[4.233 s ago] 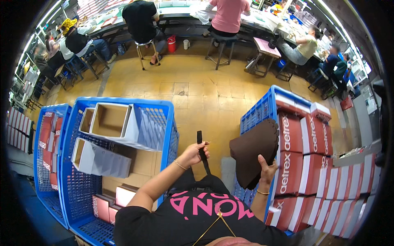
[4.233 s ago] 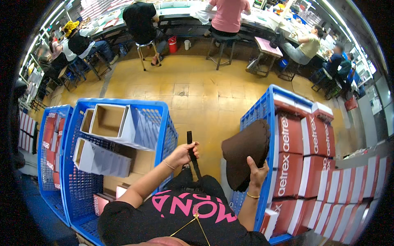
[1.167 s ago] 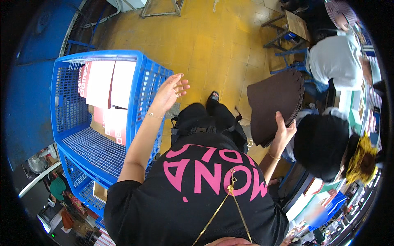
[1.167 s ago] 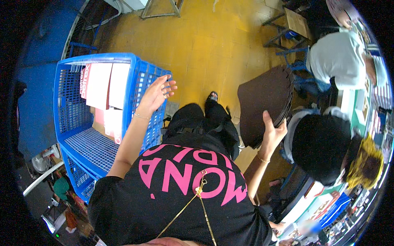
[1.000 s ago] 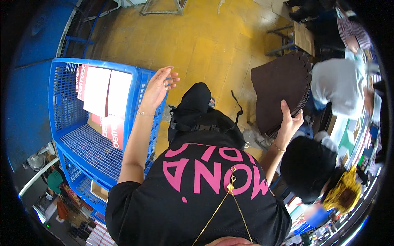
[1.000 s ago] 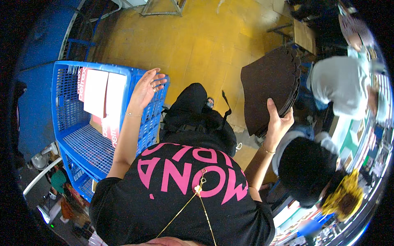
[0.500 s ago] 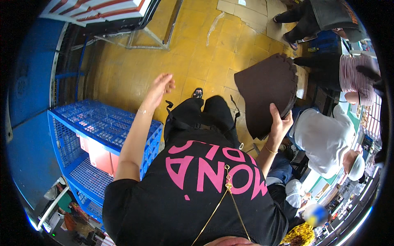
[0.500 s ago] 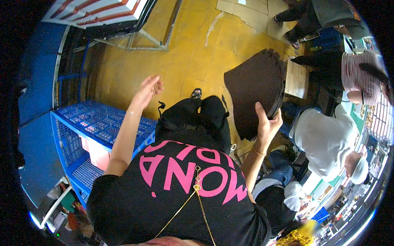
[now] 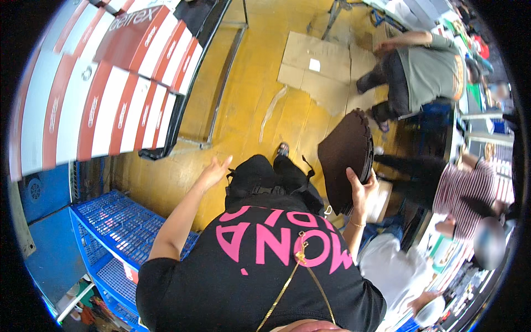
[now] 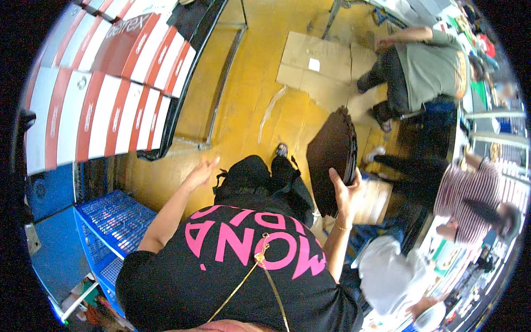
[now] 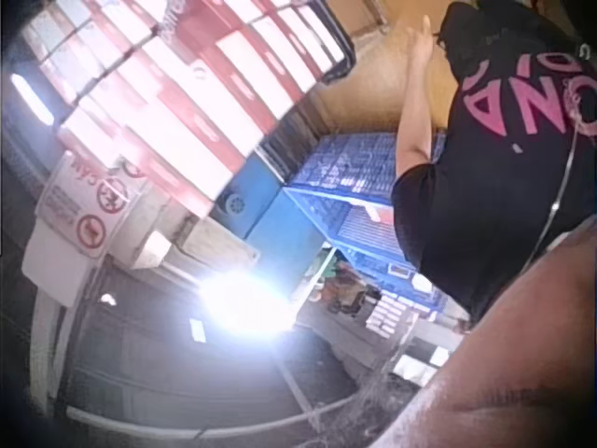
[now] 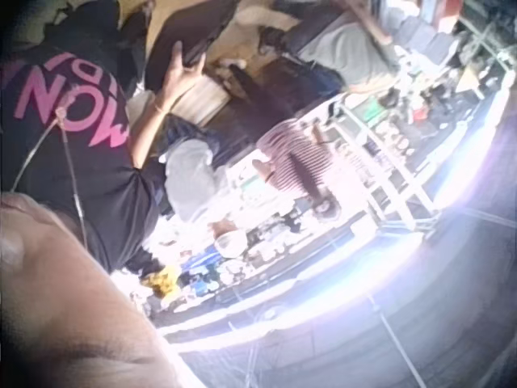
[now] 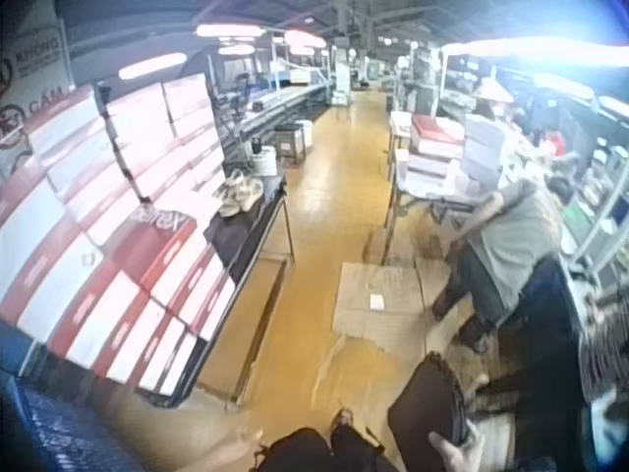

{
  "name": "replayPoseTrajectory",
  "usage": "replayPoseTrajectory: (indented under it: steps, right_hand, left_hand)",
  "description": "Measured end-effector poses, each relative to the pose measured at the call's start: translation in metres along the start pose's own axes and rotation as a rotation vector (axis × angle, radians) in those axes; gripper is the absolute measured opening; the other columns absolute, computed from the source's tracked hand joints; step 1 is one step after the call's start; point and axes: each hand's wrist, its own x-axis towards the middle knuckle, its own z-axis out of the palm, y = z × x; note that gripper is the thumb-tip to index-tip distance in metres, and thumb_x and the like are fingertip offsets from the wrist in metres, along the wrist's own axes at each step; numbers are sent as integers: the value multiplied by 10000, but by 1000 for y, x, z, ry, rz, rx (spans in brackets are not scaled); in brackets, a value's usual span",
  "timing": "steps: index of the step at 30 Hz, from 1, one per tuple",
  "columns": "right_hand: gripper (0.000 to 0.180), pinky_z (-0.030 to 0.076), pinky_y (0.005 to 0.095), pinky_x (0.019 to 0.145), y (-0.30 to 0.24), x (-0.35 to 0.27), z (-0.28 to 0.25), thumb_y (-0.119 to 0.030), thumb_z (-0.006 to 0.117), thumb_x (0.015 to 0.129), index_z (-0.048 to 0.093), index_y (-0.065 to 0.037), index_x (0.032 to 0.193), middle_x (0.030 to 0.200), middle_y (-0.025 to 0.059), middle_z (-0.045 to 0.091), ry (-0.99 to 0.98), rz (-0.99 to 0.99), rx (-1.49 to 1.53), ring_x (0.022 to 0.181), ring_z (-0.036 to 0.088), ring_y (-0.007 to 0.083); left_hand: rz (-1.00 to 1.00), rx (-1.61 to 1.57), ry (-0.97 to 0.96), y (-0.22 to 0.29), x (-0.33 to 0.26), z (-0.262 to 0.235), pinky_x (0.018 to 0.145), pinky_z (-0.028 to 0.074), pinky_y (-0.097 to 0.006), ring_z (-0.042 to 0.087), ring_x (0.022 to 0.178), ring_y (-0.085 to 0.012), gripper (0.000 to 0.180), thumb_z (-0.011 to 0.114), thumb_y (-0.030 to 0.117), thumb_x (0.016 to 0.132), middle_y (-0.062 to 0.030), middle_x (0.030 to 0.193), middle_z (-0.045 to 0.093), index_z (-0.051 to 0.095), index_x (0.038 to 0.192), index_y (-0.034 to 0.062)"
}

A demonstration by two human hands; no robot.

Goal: The person picks up brown fabric pieces from a conveyor belt and places them onto a stack on the table. They briefly walk away to retrieve more pieces from a nearby table and return to continue stacking them.

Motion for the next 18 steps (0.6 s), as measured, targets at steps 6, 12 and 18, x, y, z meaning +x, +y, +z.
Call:
replayPoseTrajectory:
  steps: [6,12,18]
  right_hand:
    - [375,486,251,705,-70,186,74,-193,789,728,648,38,987,827,55,698,-185,-101,-103,709,585,86]
    - [337,488,250,721,-112,349,175,-127,785,741,650,27,1008,900,49,684,-312,-51,213,764,591,96]
    - [334,480,248,754,-175,500,231,-77,791,737,642,29,1017,920,40,678,-230,-83,165,781,593,98]
  left_hand:
    - [-227,-408,-493,97,7,-69,522,467,-245,605,587,-148,743,499,723,803,-76,708,583,579,950,-1]
    - [61,-602,-343,250,103,-129,523,377,-224,498,569,-93,279,704,336,831,21,680,548,604,866,77]
    - [106,-902,-431,398,213,-249,504,382,-225,514,570,-88,232,758,220,791,20,677,546,575,844,87]
